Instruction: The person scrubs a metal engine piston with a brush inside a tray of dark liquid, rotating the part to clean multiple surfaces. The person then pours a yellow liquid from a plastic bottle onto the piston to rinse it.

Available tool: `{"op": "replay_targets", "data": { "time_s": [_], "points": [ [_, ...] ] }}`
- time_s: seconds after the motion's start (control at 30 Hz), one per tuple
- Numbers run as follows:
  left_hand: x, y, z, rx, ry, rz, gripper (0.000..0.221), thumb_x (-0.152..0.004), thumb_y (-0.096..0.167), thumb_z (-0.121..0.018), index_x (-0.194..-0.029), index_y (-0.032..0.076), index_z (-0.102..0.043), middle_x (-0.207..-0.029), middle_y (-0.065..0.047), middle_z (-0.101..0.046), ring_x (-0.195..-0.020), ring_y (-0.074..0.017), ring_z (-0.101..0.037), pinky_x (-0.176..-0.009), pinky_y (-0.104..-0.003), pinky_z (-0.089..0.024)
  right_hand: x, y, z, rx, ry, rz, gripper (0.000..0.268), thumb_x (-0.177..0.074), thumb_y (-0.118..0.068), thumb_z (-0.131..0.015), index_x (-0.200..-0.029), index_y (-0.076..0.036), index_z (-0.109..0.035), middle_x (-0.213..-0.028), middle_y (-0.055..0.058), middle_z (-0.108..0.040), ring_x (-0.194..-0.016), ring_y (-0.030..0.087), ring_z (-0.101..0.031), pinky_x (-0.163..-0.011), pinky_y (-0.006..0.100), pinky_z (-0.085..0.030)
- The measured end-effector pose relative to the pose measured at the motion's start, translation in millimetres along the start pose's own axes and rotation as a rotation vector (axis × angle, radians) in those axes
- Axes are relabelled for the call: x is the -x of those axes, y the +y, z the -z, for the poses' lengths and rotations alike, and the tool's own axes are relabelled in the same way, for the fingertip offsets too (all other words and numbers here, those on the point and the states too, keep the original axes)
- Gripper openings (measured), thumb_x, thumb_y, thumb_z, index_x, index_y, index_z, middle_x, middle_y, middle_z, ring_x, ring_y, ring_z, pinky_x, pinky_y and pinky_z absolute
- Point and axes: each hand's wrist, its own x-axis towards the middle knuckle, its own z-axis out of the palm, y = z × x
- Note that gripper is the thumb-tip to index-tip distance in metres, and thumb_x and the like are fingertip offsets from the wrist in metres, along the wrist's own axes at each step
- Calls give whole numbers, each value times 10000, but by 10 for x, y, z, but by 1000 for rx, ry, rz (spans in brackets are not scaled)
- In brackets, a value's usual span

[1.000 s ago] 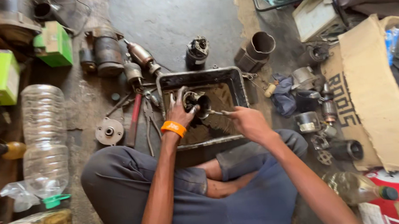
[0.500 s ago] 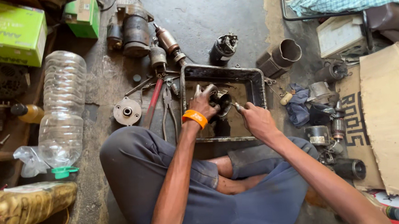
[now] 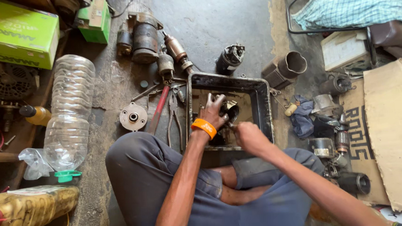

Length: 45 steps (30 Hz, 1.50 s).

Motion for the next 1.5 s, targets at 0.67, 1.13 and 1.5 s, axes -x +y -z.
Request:
{"op": "replay_targets", "data": {
  "time_s": [0.67, 1.13, 1.5],
  "points": [
    [86, -68, -137, -14, -18, -7, 738, -803, 240, -810, -1435, 175, -435, -1504, -379, -381, -1102, -590, -588, -913, -577, -544, 28, 62, -74, 173, -47, -34, 216, -849, -26, -600, -1056, 1, -657, -900, 210, -637, -726, 422, -700, -635, 519, -574],
    [54, -16, -33, 2, 43, 8, 847, -760, 221, -860, -1471, 165, -403, -1493, -393, -347, -1187, -594, -539, -1001, -609, -471, 101, 79, 590, 52, -115, 42, 256, -876, -51, -614, -1113, -54, -712, -939, 168, -635, -765, 402, -706, -652, 513, -570],
    [-1, 13, -27, -19, 49, 27, 858, -723, 220, -883, -1458, 170, -442, -1502, -408, -338, -1121, -591, -586, -948, -565, -536, 280, 198, 521, 54, -116, -47, 196, -913, -94, -606, -1071, -74, -719, -1002, 156, -626, -777, 414, -686, -683, 511, -545]
  ]
}}
